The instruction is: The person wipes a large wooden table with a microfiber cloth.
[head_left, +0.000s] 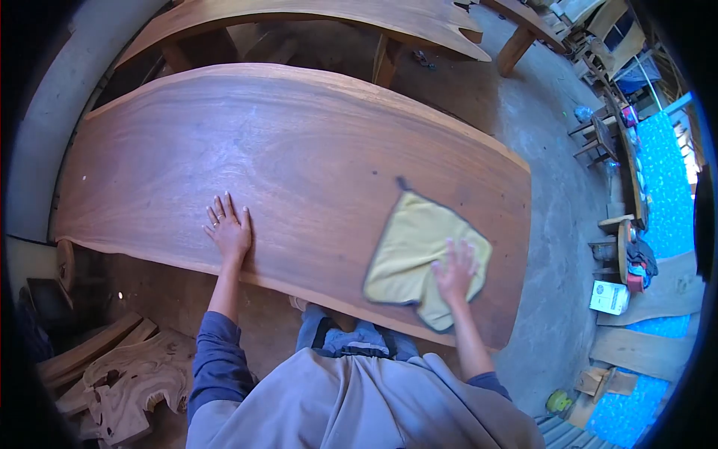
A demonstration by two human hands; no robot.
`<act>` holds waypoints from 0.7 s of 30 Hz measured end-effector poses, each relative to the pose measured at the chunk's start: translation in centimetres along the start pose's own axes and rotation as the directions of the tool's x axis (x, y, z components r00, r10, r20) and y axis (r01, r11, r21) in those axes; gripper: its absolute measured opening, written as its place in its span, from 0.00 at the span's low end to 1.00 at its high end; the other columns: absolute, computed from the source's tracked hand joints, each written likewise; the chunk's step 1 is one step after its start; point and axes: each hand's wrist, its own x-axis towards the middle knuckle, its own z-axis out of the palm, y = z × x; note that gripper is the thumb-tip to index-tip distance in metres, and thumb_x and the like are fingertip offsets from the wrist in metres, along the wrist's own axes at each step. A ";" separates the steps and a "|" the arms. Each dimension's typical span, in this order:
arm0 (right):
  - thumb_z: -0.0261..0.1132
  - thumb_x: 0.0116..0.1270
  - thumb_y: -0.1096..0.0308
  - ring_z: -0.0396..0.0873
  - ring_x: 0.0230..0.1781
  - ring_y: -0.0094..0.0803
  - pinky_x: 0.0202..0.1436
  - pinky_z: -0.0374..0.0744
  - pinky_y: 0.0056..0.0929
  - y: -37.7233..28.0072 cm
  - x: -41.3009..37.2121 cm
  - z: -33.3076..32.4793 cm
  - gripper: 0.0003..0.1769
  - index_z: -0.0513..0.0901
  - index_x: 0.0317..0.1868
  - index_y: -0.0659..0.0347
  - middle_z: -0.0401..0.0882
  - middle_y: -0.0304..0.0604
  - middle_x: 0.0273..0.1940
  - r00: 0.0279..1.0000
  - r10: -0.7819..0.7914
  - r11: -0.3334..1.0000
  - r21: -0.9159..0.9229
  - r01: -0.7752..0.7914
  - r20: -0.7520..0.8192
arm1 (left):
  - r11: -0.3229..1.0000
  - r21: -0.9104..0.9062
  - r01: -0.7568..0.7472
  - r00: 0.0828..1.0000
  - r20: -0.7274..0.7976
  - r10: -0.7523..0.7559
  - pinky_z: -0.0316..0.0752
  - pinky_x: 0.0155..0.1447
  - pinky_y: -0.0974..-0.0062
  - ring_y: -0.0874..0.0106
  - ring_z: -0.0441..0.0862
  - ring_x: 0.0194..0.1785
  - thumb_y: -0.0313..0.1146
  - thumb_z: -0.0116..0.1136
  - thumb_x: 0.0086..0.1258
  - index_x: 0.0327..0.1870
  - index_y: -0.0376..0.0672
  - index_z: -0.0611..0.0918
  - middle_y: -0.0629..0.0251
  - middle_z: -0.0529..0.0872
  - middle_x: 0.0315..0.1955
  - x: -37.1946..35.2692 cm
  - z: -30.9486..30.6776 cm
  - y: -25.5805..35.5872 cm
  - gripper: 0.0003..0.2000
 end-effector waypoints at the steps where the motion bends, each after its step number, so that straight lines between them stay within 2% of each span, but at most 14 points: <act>1: 0.54 0.60 0.42 0.41 0.72 0.47 0.66 0.42 0.62 2.5 0.5 0.3 0.38 0.56 0.69 0.42 0.46 0.47 0.70 0.996 0.090 0.996 -0.016 -0.090 -0.023 | 1.000 0.005 0.004 1.000 -0.001 -0.004 0.42 0.65 0.38 0.54 0.48 0.71 0.52 0.42 0.67 0.69 0.55 0.57 0.61 0.54 0.69 -0.3 -0.1 -0.2 0.30; 3: 0.54 0.61 0.43 0.42 0.72 0.48 0.66 0.44 0.63 7.1 3.0 0.6 0.38 0.55 0.69 0.45 0.46 0.48 0.71 0.955 0.277 0.960 -0.012 -0.280 -0.102 | 1.000 -0.008 0.004 1.000 -0.002 -0.004 0.41 0.65 0.39 0.54 0.48 0.71 0.52 0.42 0.67 0.68 0.53 0.58 0.60 0.54 0.69 -0.2 -0.4 0.0 0.30; 4: 0.53 0.62 0.42 0.43 0.71 0.48 0.65 0.45 0.63 10.1 4.8 1.3 0.39 0.53 0.70 0.47 0.45 0.50 0.70 0.919 0.354 0.935 0.057 -0.349 -0.173 | 1.000 -0.004 0.008 1.000 -0.004 -0.008 0.41 0.65 0.39 0.54 0.48 0.71 0.52 0.42 0.67 0.68 0.53 0.58 0.60 0.54 0.69 0.3 -0.5 0.1 0.30; 5: 0.54 0.61 0.43 0.45 0.71 0.47 0.64 0.48 0.65 10.9 7.2 0.5 0.42 0.50 0.70 0.50 0.46 0.53 0.70 0.831 0.507 0.862 0.124 -0.492 -0.227 | 1.000 -0.018 0.000 1.000 -0.018 0.000 0.41 0.66 0.40 0.54 0.49 0.71 0.52 0.43 0.66 0.68 0.52 0.59 0.59 0.55 0.68 0.9 -0.7 0.4 0.30; 7: 0.54 0.61 0.43 0.47 0.70 0.50 0.62 0.51 0.66 12.4 11.5 -0.3 0.41 0.49 0.70 0.44 0.45 0.56 0.69 0.599 0.721 0.677 0.173 -0.715 -0.348 | 0.999 -0.046 -0.017 0.999 -0.047 0.014 0.42 0.67 0.43 0.54 0.50 0.70 0.51 0.44 0.66 0.67 0.50 0.60 0.57 0.57 0.67 2.1 -0.9 1.1 0.30; 9: 0.54 0.61 0.43 0.49 0.69 0.55 0.60 0.54 0.67 13.4 14.9 -2.3 0.38 0.49 0.70 0.34 0.44 0.58 0.69 0.554 0.776 0.610 0.134 -0.781 -0.302 | 0.999 -0.044 -0.015 0.999 -0.043 0.013 0.43 0.67 0.43 0.54 0.52 0.70 0.50 0.46 0.65 0.67 0.50 0.61 0.57 0.58 0.67 2.3 -1.3 2.0 0.29; 10: 0.50 0.62 0.40 0.48 0.67 0.60 0.60 0.51 0.69 13.8 16.6 -2.3 0.35 0.50 0.68 0.27 0.43 0.54 0.70 0.582 0.745 0.646 0.135 -0.751 -0.327 | 0.999 -0.050 -0.014 0.999 -0.045 0.012 0.43 0.67 0.44 0.54 0.52 0.70 0.50 0.46 0.65 0.67 0.50 0.62 0.57 0.58 0.67 2.3 -1.5 2.3 0.29; 12: 0.43 0.63 0.36 0.46 0.68 0.61 0.60 0.47 0.72 12.4 20.4 -3.3 0.33 0.50 0.69 0.27 0.41 0.50 0.71 0.573 0.815 0.576 0.025 -0.817 -0.085 | 0.999 -0.051 0.004 0.999 -0.047 -0.006 0.43 0.67 0.44 0.54 0.52 0.70 0.50 0.46 0.64 0.66 0.50 0.62 0.57 0.58 0.67 2.6 -1.5 2.3 0.29; 13: 0.37 0.63 0.33 0.42 0.69 0.62 0.61 0.43 0.72 11.0 22.0 -3.2 0.34 0.50 0.69 0.29 0.41 0.47 0.72 0.565 0.824 0.566 0.028 -0.824 -0.048 | 0.999 -0.053 0.003 0.999 -0.044 -0.006 0.43 0.67 0.44 0.54 0.52 0.70 0.50 0.47 0.64 0.67 0.50 0.62 0.58 0.58 0.67 3.0 -1.4 2.0 0.30; 16: 0.38 0.61 0.31 0.39 0.70 0.61 0.62 0.42 0.71 5.5 26.2 -2.1 0.41 0.49 0.71 0.41 0.41 0.47 0.72 0.638 0.769 0.640 0.063 -0.766 -0.049 | 0.999 -0.052 0.006 0.999 -0.041 -0.008 0.43 0.67 0.44 0.56 0.51 0.70 0.51 0.47 0.64 0.67 0.52 0.61 0.60 0.58 0.67 4.2 -1.0 0.8 0.30; 21: 0.41 0.60 0.31 0.40 0.71 0.56 0.65 0.39 0.68 -4.0 32.0 -0.9 0.42 0.50 0.70 0.42 0.42 0.45 0.72 0.876 0.477 0.878 0.094 -0.470 -0.076 | 0.998 -0.055 0.015 1.000 -0.023 -0.016 0.42 0.68 0.45 0.56 0.51 0.70 0.51 0.47 0.64 0.67 0.52 0.61 0.62 0.57 0.68 4.6 -1.2 0.7 0.30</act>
